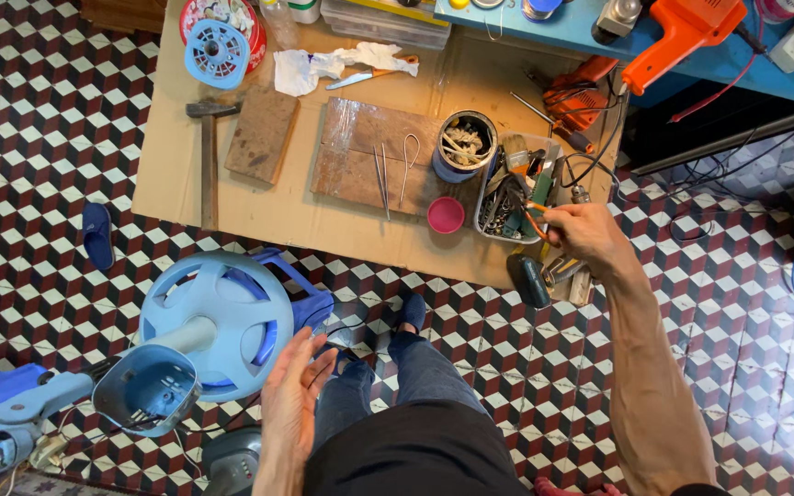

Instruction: The person disassembles a fan motor, removes parts, and uses pliers and a screwdriver to adjust internal components. They then wipe their hands and handle a small bottle before returning to the motor.

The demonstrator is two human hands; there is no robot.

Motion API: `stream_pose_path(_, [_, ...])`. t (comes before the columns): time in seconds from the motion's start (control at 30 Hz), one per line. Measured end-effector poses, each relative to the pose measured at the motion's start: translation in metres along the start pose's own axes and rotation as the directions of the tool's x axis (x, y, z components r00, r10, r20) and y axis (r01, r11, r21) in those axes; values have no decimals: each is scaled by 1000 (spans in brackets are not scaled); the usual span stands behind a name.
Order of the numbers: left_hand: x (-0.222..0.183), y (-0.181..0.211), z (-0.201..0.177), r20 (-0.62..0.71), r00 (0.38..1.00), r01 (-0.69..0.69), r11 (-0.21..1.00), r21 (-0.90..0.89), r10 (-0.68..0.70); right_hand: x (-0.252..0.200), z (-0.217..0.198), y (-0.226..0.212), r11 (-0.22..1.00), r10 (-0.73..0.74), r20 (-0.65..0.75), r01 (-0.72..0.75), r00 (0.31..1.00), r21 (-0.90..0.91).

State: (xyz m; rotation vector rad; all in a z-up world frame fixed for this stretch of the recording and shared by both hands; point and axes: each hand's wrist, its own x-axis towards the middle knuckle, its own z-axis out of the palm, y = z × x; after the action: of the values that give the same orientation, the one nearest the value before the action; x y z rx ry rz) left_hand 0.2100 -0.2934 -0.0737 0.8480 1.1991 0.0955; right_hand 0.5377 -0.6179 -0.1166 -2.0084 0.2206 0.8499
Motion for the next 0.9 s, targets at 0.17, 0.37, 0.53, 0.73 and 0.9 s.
stream_pose_path(0.17, [1, -5, 69, 383, 923, -95, 982, 160, 27, -64, 13, -11, 920, -102, 68, 68, 992, 387])
stream_pose_path(0.37, [3, -14, 134, 634, 770, -284, 930, 233, 77, -57, 49, 12, 645, -200, -7, 137, 980, 752])
stream_pose_path(0.53, [18, -36, 106, 567, 824, -215, 926, 309, 2, 17, 47, 49, 560, -40, -7, 28, 999, 828])
stream_pose_path(0.73, [45, -58, 60, 387, 917, -85, 901, 425, -96, 63, 45, 96, 353, -152, 133, -72, 979, 933])
stream_pose_path(0.9, [58, -61, 75, 416, 901, -109, 863, 494, -124, 47, 48, 89, 148, -228, 80, -47, 970, 988])
